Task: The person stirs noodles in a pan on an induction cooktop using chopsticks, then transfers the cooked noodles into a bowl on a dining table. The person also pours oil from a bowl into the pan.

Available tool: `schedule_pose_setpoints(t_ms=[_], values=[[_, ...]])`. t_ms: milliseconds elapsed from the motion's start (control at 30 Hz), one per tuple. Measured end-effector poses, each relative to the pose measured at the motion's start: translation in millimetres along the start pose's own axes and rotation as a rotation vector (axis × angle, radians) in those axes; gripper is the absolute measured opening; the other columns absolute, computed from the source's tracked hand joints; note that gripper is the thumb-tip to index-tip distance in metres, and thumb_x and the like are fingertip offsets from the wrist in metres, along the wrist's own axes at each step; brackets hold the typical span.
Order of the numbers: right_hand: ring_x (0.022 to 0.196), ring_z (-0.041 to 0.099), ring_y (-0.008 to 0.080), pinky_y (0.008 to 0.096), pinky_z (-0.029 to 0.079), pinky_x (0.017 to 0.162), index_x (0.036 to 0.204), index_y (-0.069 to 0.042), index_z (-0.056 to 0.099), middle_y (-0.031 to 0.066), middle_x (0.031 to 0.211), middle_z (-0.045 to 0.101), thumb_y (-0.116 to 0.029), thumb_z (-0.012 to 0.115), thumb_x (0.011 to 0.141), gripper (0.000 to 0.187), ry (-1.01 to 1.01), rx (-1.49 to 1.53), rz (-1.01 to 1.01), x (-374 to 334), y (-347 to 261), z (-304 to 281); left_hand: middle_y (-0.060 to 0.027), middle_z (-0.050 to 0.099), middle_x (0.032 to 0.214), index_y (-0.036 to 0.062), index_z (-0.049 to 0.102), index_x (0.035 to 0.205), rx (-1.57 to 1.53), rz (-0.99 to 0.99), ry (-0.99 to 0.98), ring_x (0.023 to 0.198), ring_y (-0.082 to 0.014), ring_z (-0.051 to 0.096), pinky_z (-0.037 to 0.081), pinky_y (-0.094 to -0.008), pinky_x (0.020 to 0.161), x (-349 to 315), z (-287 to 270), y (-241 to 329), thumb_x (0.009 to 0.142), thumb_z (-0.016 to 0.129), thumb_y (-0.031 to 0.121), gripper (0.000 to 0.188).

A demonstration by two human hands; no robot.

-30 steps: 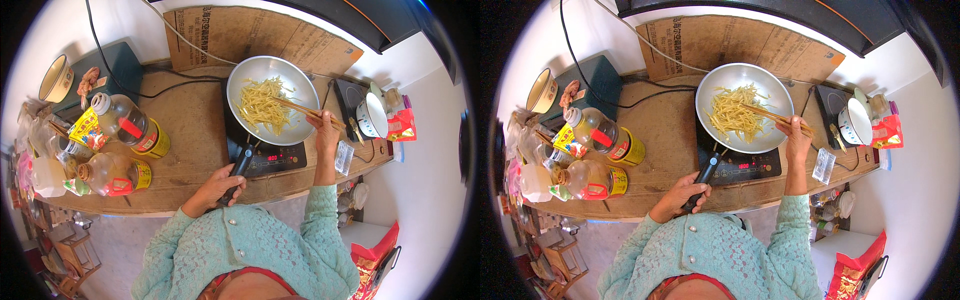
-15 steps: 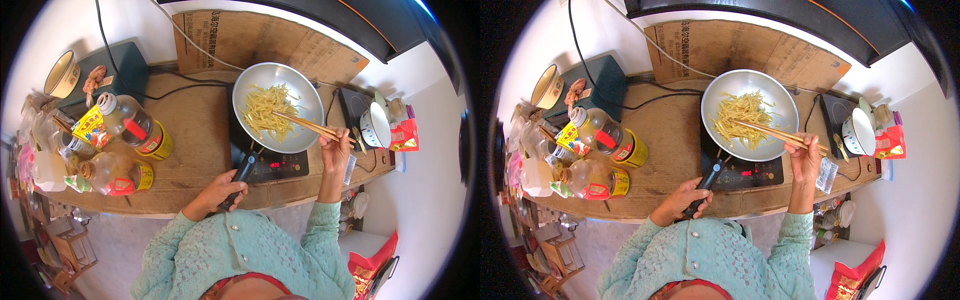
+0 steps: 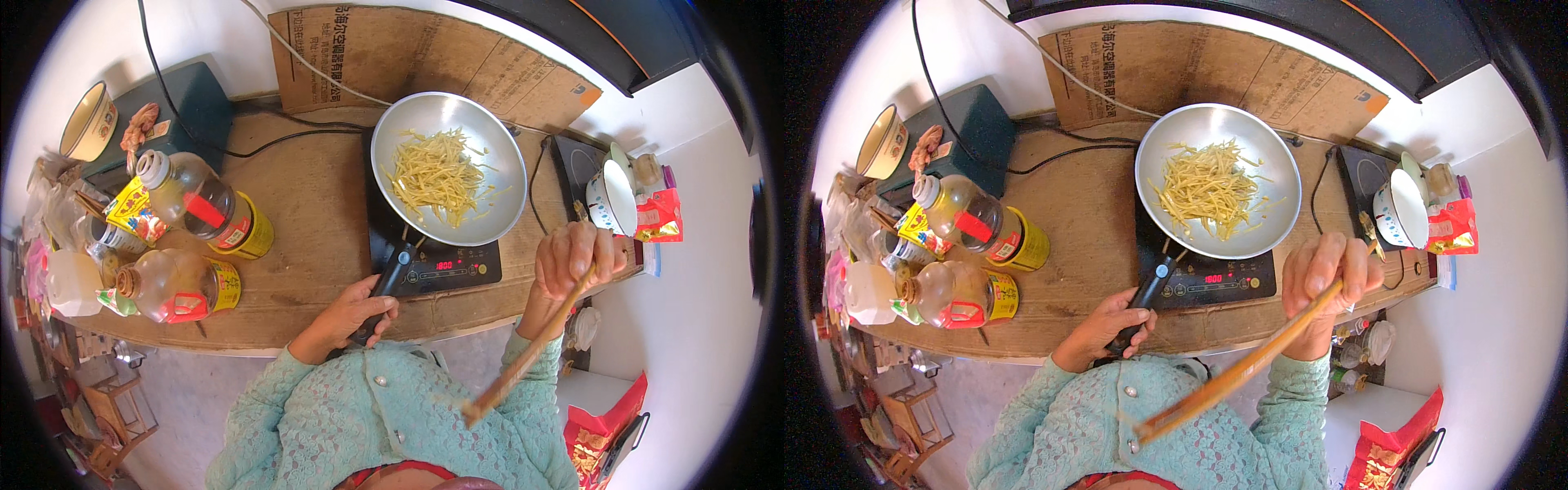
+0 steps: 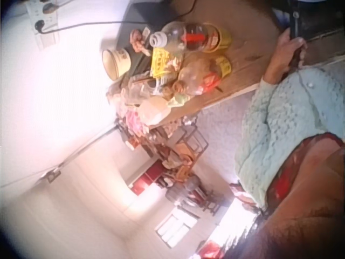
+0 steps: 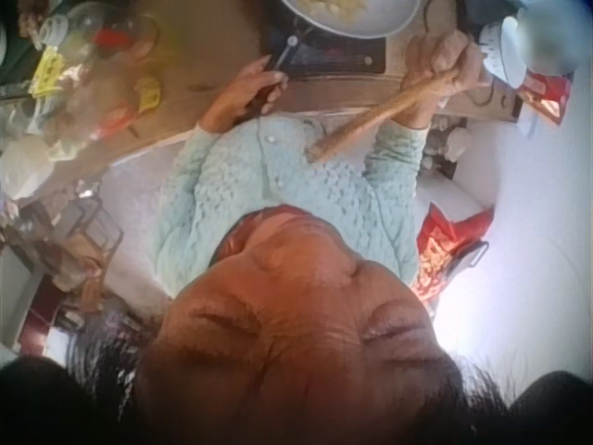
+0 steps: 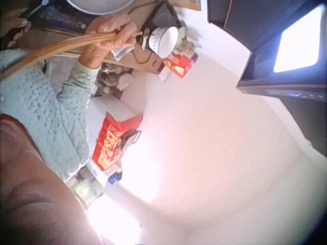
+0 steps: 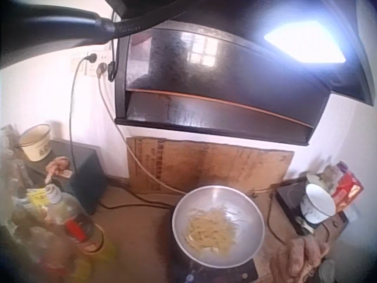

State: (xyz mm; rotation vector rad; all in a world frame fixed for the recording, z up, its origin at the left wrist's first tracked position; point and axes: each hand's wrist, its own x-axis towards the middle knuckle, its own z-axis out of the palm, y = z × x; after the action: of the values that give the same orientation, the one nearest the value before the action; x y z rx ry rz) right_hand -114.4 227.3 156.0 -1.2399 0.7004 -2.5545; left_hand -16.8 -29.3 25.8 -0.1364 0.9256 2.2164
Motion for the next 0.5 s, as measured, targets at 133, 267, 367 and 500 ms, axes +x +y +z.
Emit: schedule_pose_setpoints(t_ms=[133,267,367,500], values=[[0.061,0.064,0.0328,0.0401,0.056,0.046,0.082,-0.003,0.062,0.0273,0.091,0.059,-0.031,0.050,0.094,0.032,-0.329,0.162,0.115,17,-2,1,-0.0086,0.053,0.083,0.0012,0.042,0.107,0.006,-0.008,0.010,0.053,-0.0109,0.052,0.045,-0.0246,0.037,1,-4,-4,0.088,0.056,0.012,0.026],[0.062,0.065,0.0338,0.0413,0.056,0.048,0.088,-0.001,0.062,0.0279,0.096,0.058,-0.031,0.048,0.095,0.034,-0.320,0.285,0.088,16,10,9,-0.0084,0.053,0.083,0.0021,0.042,0.106,-0.015,-0.022,0.015,0.054,-0.0107,0.052,0.045,-0.0248,0.038,-1,0,1,0.088,0.056,0.013,0.025],[0.059,0.060,0.0286,0.0394,0.057,0.049,0.082,-0.004,0.059,0.0234,0.091,0.059,-0.030,0.048,0.095,0.031,-0.122,0.225,0.024,1,4,4,-0.0077,0.053,0.083,0.0022,0.042,0.106,-0.032,-0.011,0.018,0.056,-0.0102,0.052,0.045,-0.0244,0.038,-2,4,2,0.088,0.055,0.013,0.024],[0.065,0.060,0.0259,0.0350,0.059,0.061,0.079,-0.006,0.054,0.0181,0.091,0.059,-0.031,0.049,0.095,0.030,0.400,-0.026,-0.067,-38,-19,-28,-0.0076,0.053,0.082,0.0013,0.043,0.106,0.002,-0.026,0.016,0.056,-0.0102,0.052,0.045,-0.0239,0.038,-2,7,5,0.088,0.056,0.013,0.026]])
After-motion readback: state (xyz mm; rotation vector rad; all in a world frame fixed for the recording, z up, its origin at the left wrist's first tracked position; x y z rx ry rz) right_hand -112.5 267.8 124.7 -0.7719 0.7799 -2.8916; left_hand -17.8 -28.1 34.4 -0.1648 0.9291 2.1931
